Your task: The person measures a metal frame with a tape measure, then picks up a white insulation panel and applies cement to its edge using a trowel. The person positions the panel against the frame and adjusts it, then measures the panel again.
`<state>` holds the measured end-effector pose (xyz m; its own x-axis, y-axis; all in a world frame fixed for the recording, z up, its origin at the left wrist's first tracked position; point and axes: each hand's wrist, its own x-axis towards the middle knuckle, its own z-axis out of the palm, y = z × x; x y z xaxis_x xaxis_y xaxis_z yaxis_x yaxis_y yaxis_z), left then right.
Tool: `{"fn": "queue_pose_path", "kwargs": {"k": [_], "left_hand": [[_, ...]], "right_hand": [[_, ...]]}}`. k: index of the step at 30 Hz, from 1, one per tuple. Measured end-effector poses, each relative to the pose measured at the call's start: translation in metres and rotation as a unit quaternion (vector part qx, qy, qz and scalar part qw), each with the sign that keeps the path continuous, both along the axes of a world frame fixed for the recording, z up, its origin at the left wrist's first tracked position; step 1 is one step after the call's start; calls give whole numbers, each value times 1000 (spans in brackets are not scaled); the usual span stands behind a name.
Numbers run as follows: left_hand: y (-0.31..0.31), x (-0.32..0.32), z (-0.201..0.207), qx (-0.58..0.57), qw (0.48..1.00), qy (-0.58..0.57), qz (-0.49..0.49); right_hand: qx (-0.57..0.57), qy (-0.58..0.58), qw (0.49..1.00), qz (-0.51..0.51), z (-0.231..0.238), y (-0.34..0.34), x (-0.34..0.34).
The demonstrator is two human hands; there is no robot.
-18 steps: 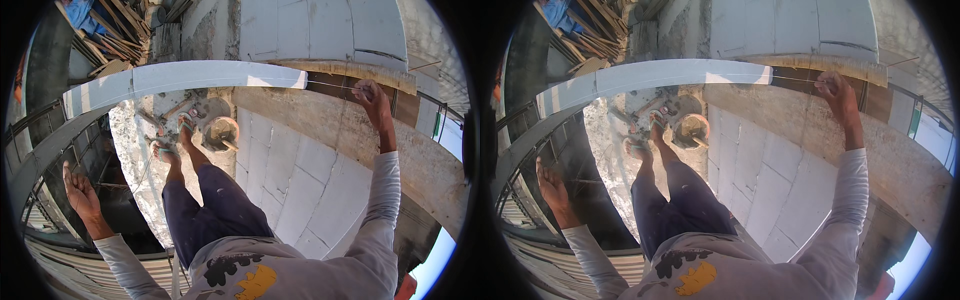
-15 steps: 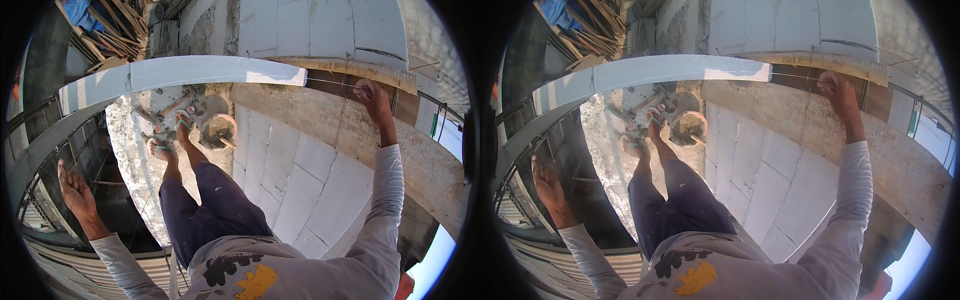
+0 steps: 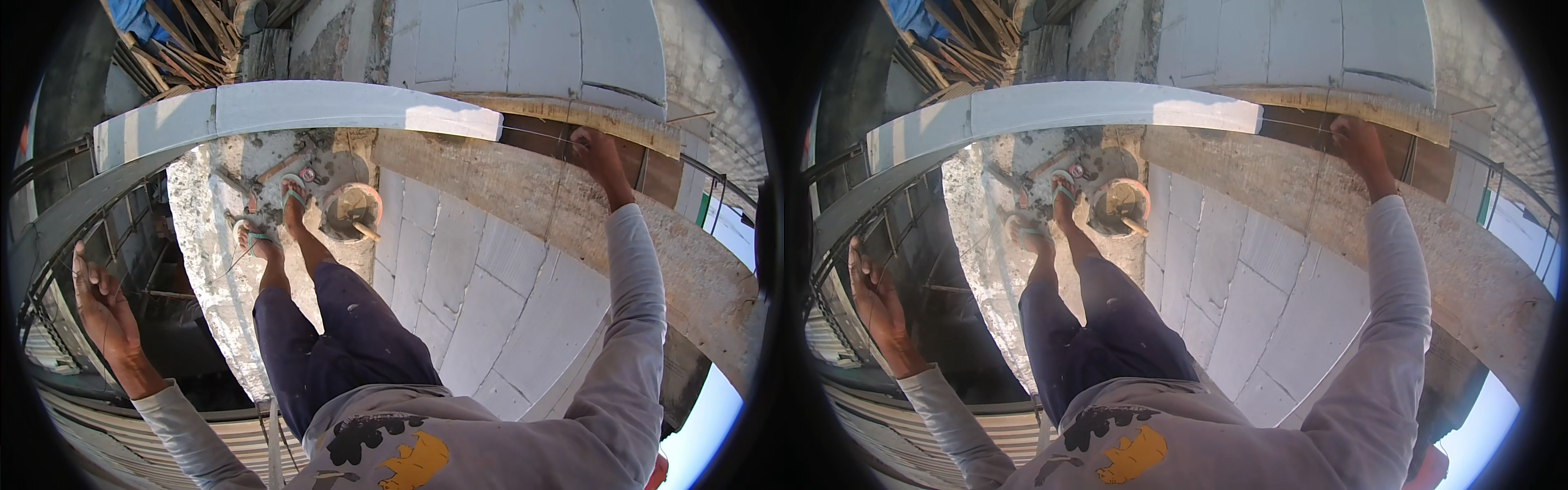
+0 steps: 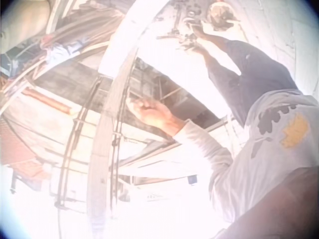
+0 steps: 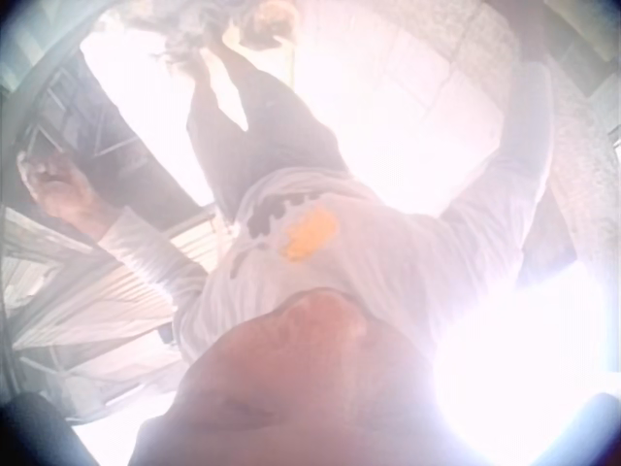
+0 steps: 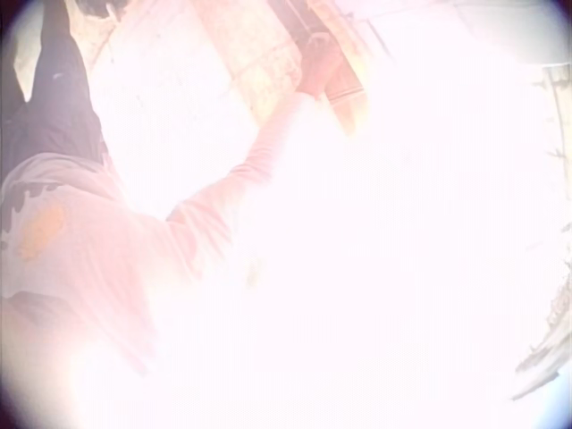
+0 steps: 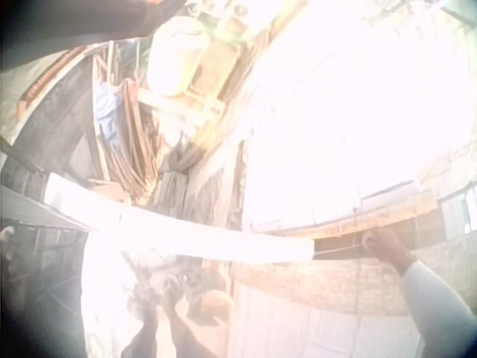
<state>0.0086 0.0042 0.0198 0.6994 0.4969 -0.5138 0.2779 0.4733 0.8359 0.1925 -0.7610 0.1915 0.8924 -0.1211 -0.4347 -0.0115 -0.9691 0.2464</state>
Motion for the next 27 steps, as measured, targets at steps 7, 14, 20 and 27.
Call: {"fn": "queue_pose_path", "kwargs": {"k": [7, 14, 20, 27], "left_hand": [[-9, 12, 16, 6, 1000, -3, 26], [4, 5, 14, 1, 1000, 3, 27], [12, -1, 12, -12, 1000, -6, 17], [9, -2, 17, -13, 1000, -16, 17]], "right_hand": [[-47, -4, 998, 44, -8, -12, 1], [17, 71, 997, -38, -3, -3, 11], [13, 109, 991, -78, -1, -23, 12], [-2, 179, 980, -86, 10, -7, 21]]}}
